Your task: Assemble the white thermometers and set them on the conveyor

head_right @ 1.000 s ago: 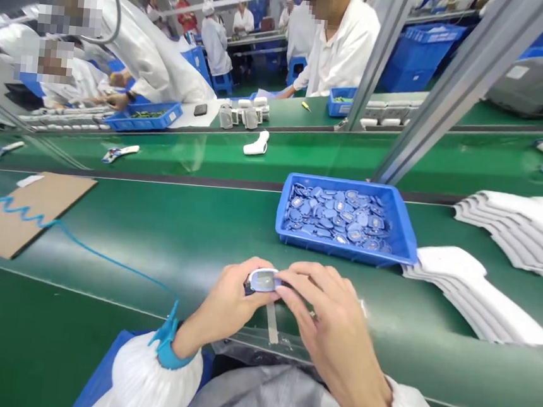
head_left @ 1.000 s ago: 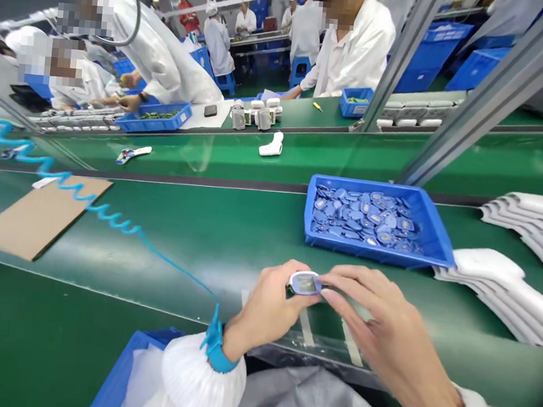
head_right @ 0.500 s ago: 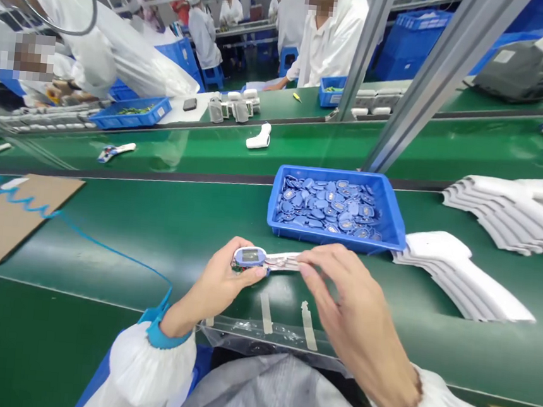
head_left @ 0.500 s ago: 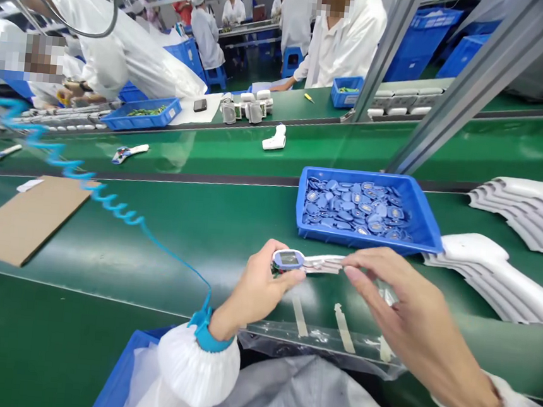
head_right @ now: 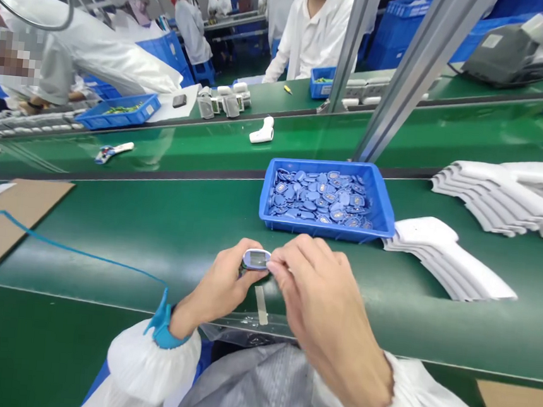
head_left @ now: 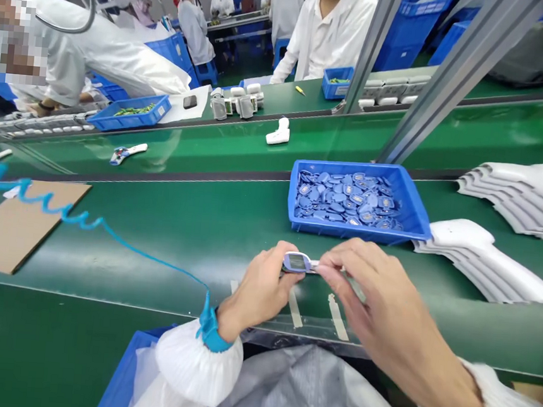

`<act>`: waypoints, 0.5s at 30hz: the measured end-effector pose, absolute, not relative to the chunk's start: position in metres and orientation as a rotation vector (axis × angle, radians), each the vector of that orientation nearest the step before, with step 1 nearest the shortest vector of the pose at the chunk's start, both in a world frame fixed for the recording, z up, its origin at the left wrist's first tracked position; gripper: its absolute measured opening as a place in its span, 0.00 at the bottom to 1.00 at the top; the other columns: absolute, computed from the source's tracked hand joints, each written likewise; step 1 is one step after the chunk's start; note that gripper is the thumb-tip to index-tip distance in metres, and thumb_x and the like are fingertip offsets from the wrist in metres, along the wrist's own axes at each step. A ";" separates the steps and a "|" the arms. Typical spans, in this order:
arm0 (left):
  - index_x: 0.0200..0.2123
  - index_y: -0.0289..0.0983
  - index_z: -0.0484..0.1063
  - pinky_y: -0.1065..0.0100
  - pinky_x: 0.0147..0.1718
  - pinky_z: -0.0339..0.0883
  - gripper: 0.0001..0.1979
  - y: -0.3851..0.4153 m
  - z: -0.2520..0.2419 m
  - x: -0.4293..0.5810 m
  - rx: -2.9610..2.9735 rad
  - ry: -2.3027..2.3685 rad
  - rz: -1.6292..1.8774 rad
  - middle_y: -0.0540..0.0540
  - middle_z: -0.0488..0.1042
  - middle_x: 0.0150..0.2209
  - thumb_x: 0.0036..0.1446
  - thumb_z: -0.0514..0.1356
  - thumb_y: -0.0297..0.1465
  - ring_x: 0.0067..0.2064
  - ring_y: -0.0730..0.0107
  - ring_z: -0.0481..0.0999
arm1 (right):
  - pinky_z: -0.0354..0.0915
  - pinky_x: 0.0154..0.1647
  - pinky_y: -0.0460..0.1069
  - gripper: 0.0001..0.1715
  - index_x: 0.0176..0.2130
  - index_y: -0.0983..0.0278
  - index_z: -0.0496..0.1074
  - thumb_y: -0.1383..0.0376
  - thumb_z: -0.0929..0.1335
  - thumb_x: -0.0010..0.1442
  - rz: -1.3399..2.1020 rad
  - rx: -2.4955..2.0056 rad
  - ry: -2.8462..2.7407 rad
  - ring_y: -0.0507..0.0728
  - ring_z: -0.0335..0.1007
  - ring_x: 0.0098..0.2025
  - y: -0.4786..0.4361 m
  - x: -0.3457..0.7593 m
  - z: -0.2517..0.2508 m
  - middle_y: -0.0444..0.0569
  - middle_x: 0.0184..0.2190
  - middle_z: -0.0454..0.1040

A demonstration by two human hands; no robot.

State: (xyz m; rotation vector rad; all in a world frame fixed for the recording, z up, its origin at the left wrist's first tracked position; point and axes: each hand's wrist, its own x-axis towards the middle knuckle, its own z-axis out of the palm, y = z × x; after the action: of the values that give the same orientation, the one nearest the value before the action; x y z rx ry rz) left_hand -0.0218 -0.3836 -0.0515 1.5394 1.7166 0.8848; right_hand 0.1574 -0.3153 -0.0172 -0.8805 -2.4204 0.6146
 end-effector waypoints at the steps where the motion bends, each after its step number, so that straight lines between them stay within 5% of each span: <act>1: 0.43 0.40 0.67 0.67 0.37 0.60 0.04 -0.383 -0.051 -0.022 1.482 1.662 0.924 0.50 0.74 0.37 0.65 0.59 0.31 0.37 0.67 0.70 | 0.57 0.38 0.54 0.12 0.40 0.59 0.72 0.59 0.62 0.72 0.631 -0.883 -2.409 0.57 0.66 0.38 -0.312 0.158 -0.019 0.46 0.38 0.75; 5: 0.44 0.41 0.68 0.68 0.38 0.62 0.09 -0.386 -0.047 -0.020 1.436 1.547 0.980 0.51 0.74 0.37 0.62 0.63 0.32 0.37 0.68 0.71 | 0.57 0.38 0.53 0.10 0.38 0.57 0.73 0.59 0.65 0.70 0.691 -0.894 -2.439 0.56 0.68 0.38 -0.306 0.157 -0.030 0.45 0.38 0.76; 10: 0.43 0.41 0.68 0.60 0.46 0.59 0.07 -0.385 -0.048 -0.016 1.723 1.824 0.790 0.46 0.76 0.43 0.64 0.53 0.25 0.43 0.61 0.73 | 0.54 0.34 0.54 0.21 0.31 0.60 0.68 0.58 0.57 0.73 0.513 -0.918 -2.453 0.56 0.64 0.31 -0.324 0.153 -0.010 0.47 0.30 0.72; 15: 0.41 0.40 0.67 0.65 0.37 0.62 0.07 -0.379 -0.055 -0.021 1.274 1.771 0.967 0.47 0.75 0.38 0.61 0.61 0.32 0.39 0.64 0.73 | 0.58 0.28 0.53 0.21 0.33 0.58 0.67 0.49 0.58 0.71 0.470 -1.089 -2.337 0.57 0.67 0.28 -0.310 0.187 -0.014 0.48 0.29 0.72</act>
State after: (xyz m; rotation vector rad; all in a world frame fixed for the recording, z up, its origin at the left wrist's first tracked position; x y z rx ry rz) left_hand -0.0206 -0.3795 -0.0555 1.2741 1.7714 0.9665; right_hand 0.1868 -0.3100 -0.0137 -1.0889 -2.3370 0.4696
